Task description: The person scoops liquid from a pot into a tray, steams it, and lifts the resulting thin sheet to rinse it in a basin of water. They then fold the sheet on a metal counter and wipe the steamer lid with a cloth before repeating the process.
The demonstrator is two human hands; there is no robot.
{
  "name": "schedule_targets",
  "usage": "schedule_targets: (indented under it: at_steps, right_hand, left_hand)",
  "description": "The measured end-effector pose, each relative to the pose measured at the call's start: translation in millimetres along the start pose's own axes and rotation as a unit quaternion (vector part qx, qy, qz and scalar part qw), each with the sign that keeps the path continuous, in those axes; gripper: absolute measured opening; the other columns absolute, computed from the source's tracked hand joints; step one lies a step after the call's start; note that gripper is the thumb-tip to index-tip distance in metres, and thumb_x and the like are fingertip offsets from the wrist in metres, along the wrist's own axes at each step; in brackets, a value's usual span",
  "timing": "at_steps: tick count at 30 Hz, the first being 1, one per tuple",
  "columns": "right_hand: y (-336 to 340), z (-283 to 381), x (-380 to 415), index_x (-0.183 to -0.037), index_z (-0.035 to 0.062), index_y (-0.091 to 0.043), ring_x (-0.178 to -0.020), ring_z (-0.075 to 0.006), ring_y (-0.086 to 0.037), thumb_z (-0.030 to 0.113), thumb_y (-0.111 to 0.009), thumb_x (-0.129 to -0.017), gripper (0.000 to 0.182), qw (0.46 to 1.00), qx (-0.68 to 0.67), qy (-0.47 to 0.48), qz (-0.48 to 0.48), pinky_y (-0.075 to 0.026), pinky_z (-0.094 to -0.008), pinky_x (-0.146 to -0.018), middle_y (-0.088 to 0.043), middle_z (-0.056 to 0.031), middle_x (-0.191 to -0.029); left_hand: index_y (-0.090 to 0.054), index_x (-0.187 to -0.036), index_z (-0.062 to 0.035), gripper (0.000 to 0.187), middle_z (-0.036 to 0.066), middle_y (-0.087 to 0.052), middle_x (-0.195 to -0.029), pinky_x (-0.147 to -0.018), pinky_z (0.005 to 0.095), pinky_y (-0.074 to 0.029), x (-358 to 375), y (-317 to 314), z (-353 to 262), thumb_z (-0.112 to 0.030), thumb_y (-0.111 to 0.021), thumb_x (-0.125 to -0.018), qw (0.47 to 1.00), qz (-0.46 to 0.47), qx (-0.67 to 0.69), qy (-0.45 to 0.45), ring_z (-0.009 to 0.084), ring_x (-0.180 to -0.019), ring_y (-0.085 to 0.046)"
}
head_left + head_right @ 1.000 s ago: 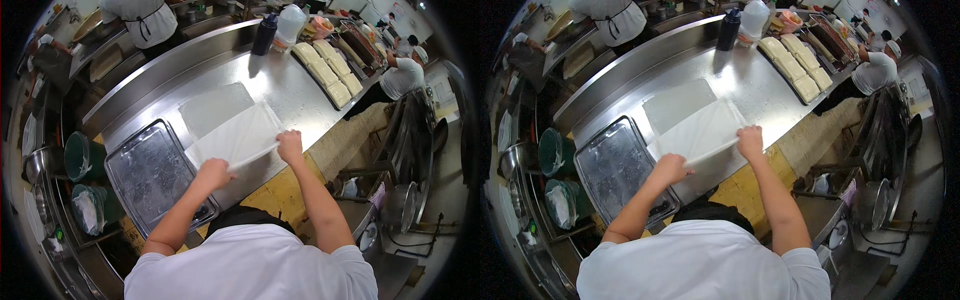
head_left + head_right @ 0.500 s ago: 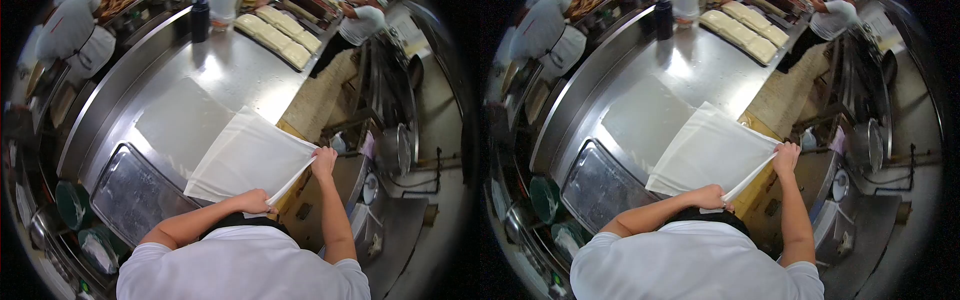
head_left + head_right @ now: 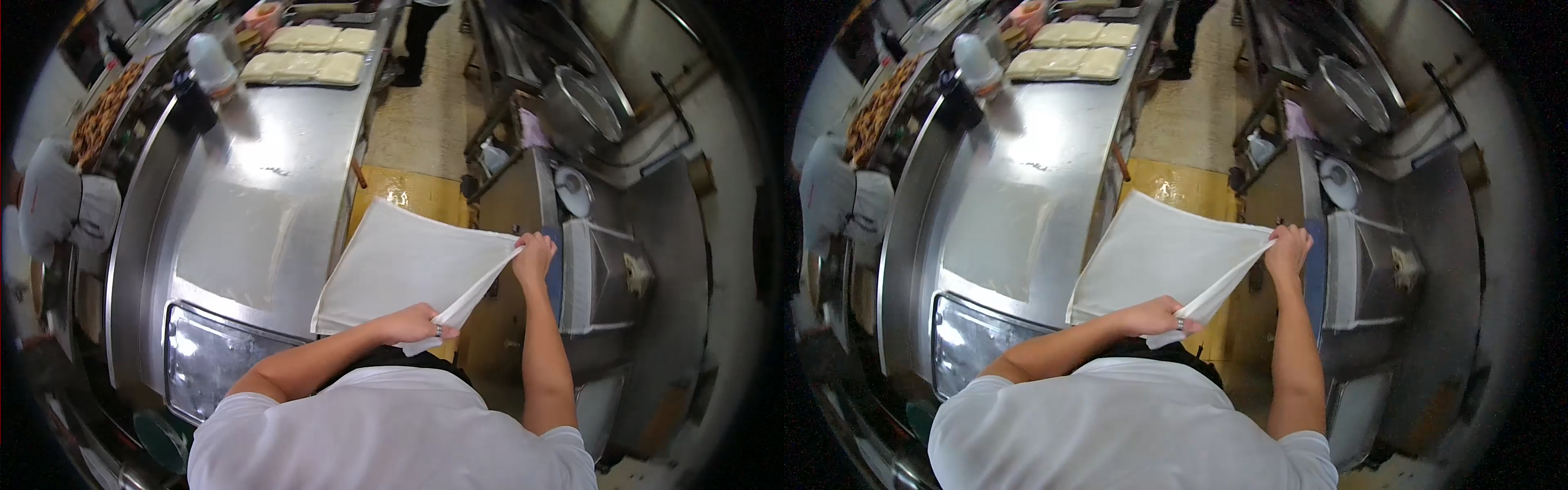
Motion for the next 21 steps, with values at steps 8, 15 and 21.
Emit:
schedule_targets:
  at_steps: [8, 15, 21]
  right_hand:
    - [51.5, -127.7, 243.6, -0.08, 0.0069, -0.071, -0.091, -0.0426, -0.06, 0.003, -0.061, -0.077, 0.011, 0.965, -0.123, -0.231, -0.023, -0.046, -0.0511, -0.085, -0.065, -0.018, -0.089]
    - [68.3, -143.2, 467.3, -0.097, 0.0003, -0.073, -0.095, -0.0342, -0.068, 0.005, -0.066, -0.076, 0.023, 0.881, -0.242, -0.381, 0.14, -0.053, -0.0397, -0.085, -0.071, -0.0191, -0.101]
    - [174.4, -171.9, 497.3, -0.138, 0.0036, -0.056, -0.118, -0.0276, -0.064, 0.006, -0.076, -0.079, 0.063, 0.817, -0.374, -0.409, -0.159, -0.05, -0.0386, -0.102, -0.066, -0.017, -0.129]
  left_hand:
    - [-0.073, -0.117, -0.0141, 0.032, 0.015, -0.074, -0.109, -0.089, 0.0443, -0.056, -23.8, -12.8, 23.8, -0.016, -0.064, -0.087, 0.82, -0.095, -0.555, 0.103, 0.0348, -0.102, -0.07]
    - [-0.067, -0.123, -0.0025, 0.037, 0.017, -0.069, -0.119, -0.094, 0.048, -0.055, -110.3, -144.7, -11.7, -0.006, -0.047, -0.093, 0.988, -0.075, 0.089, -0.101, 0.0338, -0.111, -0.066]
    - [-0.066, -0.108, 0.0017, 0.032, 0.013, -0.067, -0.107, -0.093, 0.0408, -0.052, -145.7, -368.5, -63.1, -0.019, -0.043, -0.099, 0.929, 0.301, 0.211, -0.044, 0.0279, -0.1, -0.065]
Point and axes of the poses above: each hand's wrist, its own x-axis away from the middle knuckle, its own y-axis out of the back of the hand, z = x × y, the point moved 6 cm from there along -x, towards the middle knuckle
